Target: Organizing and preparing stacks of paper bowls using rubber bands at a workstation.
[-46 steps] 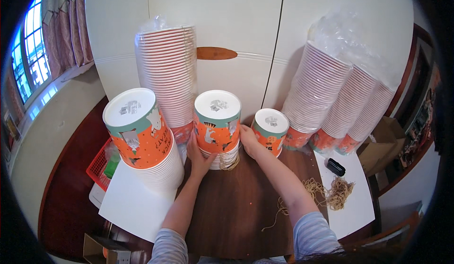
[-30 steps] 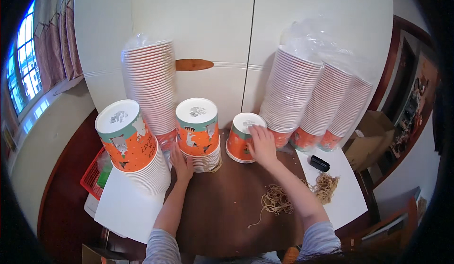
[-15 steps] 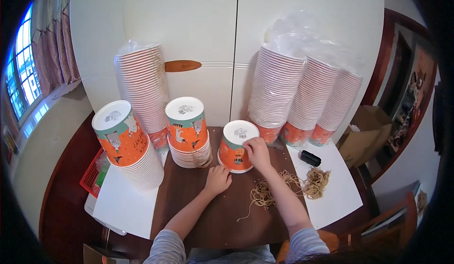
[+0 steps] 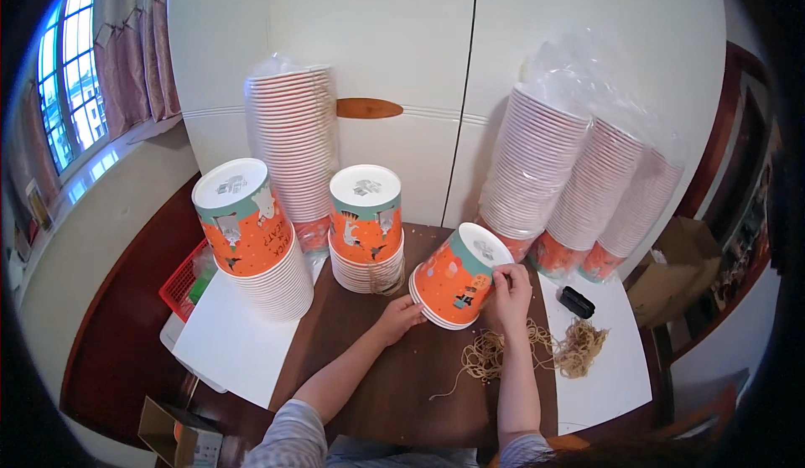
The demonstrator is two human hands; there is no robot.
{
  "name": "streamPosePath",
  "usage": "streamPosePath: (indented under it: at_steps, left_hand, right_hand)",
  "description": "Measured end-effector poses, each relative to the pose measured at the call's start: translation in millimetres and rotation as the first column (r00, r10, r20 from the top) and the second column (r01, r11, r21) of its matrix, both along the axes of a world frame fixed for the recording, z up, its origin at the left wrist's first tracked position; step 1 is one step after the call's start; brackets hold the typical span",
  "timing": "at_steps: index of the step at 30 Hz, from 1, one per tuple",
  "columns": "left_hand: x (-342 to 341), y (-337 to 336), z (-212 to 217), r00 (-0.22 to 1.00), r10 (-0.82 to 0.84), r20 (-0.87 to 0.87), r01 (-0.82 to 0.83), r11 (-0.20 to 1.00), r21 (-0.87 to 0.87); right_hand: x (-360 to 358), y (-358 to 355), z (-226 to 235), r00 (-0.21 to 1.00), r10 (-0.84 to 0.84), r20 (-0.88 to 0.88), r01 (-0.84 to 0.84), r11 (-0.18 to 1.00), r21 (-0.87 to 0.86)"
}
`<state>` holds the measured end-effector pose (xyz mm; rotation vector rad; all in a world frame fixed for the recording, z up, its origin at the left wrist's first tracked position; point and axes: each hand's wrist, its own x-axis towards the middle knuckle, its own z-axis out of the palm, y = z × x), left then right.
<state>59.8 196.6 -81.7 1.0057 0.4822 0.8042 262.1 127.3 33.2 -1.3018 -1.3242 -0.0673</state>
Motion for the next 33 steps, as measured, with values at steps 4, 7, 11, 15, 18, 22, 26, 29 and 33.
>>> streamPosePath:
  at_steps: [4, 7, 11, 15, 18, 22, 26, 29, 33]
  left_hand:
    - [2.1, -4.1, 8.0, 0.976, 0.011, 0.216, 0.008, 0.996, -0.086]
    - [-0.2, -0.8, 8.0, 0.967, 0.024, 0.255, -0.001, 0.996, -0.087]
    - [2.7, -0.2, 6.0, 0.966, 0.015, 0.260, 0.001, 0.998, -0.060]
    - [4.3, -1.5, 3.9, 0.983, 0.056, 0.172, -0.042, 0.995, -0.086]
    - [2.4, -3.9, 7.5, 0.993, 0.076, 0.086, -0.064, 0.989, -0.135]
    - [1.6, 3.7, -2.1, 0.982, 0.130, 0.140, -0.107, 0.981, -0.161]
    - [-4.2, 11.2, -10.8, 0.952, 0.184, 0.244, -0.120, 0.960, -0.253]
    - [1.1, 8.1, -5.1, 0.943, 0.282, 0.175, -0.233, 0.938, -0.255]
    - [3.9, 9.4, -4.0, 0.946, 0.226, 0.233, -0.199, 0.971, -0.136]
  right_hand:
    - [-1.4, 2.7, -5.0, 0.994, 0.017, -0.108, -0.020, 0.999, -0.029]
    - [-6.0, 2.7, -0.7, 0.991, 0.015, -0.132, -0.021, 0.999, -0.040]
    - [-1.6, 2.9, -1.7, 0.993, -0.004, -0.120, 0.003, 1.000, -0.014]
    - [3.5, -0.1, 0.3, 0.994, -0.006, -0.112, 0.006, 1.000, -0.006]
    - [11.0, -3.7, 4.2, 0.992, -0.032, -0.120, 0.034, 0.999, 0.017]
    - [24.3, -11.3, 13.5, 0.935, -0.012, -0.353, 0.070, 0.986, 0.151]
    - [53.8, -27.0, 20.0, 0.779, 0.156, -0.607, 0.083, 0.934, 0.347]
    - [43.5, -43.9, 48.8, 0.481, 0.370, -0.795, 0.054, 0.892, 0.448]
    - [53.0, -48.6, 41.3, 0.078, 0.596, -0.799, -0.300, 0.778, 0.551]
